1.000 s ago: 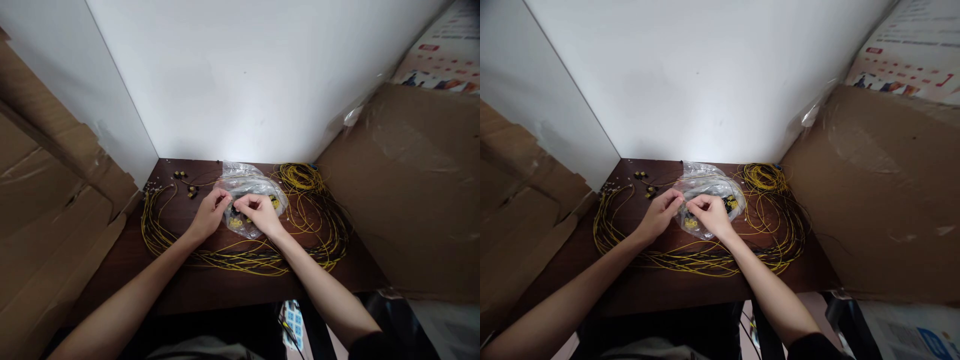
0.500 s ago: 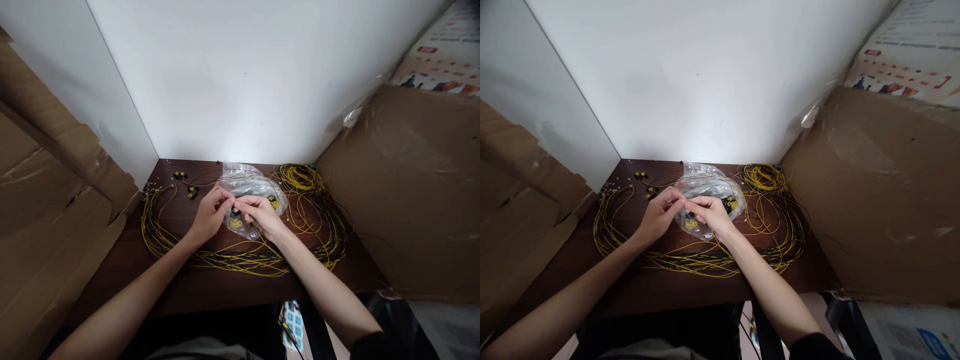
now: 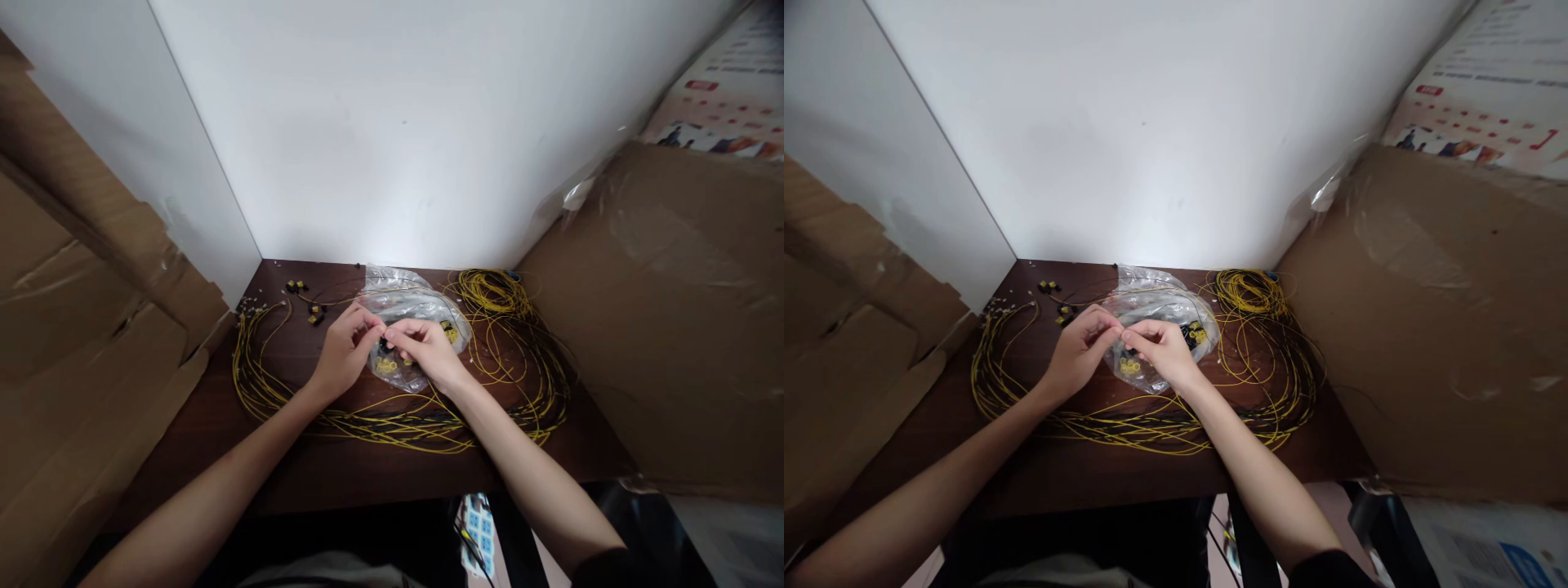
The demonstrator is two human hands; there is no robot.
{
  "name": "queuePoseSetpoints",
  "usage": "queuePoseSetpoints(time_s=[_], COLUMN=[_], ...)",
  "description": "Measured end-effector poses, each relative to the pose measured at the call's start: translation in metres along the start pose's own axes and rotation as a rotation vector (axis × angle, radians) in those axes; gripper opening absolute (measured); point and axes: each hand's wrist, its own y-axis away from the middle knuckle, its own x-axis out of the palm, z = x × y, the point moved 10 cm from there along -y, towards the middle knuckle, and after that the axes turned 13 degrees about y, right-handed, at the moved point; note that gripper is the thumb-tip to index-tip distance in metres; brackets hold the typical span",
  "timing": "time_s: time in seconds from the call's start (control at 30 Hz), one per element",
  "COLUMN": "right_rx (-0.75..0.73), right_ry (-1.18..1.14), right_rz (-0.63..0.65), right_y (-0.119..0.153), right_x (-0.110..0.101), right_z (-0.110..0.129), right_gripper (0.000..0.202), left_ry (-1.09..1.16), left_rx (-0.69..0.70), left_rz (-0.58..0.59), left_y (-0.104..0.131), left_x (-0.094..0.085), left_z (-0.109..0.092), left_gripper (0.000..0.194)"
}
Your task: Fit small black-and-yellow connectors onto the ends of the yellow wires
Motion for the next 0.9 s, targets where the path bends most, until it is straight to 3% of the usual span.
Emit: queuePoseSetpoints(time_s=[0.2, 0.43, 0.57, 0.9], right_rx=[-0.101, -0.073, -0.084, -0.150], right_ry=[0.161, 0.208, 0.258, 0.249], right_rz=[-0.060, -0.123, -0.098, -0.109], right_y=[-0.001, -0.007, -0.006, -0.005], right_x=[-0.013, -0.032, -0.026, -0.022], right_z=[0.011, -0.003, -0.003, 0.008], right_gripper=[0.023, 0.030, 0.030, 0.026], left_ry=[-0.114, -0.483, -0.605, -0.606], left_rx=[0.037, 0.121, 0.128, 0.098], left_rz=[0.042, 0.325, 0.354, 0.411], left_y=[0.000, 0.014, 0.017, 0.018], left_x=[0.004, 0.035, 0.039, 0.047], left_z=[-0.005, 0.005, 0.013, 0.015], left_gripper=[0.013, 0.020, 0.021, 0.023])
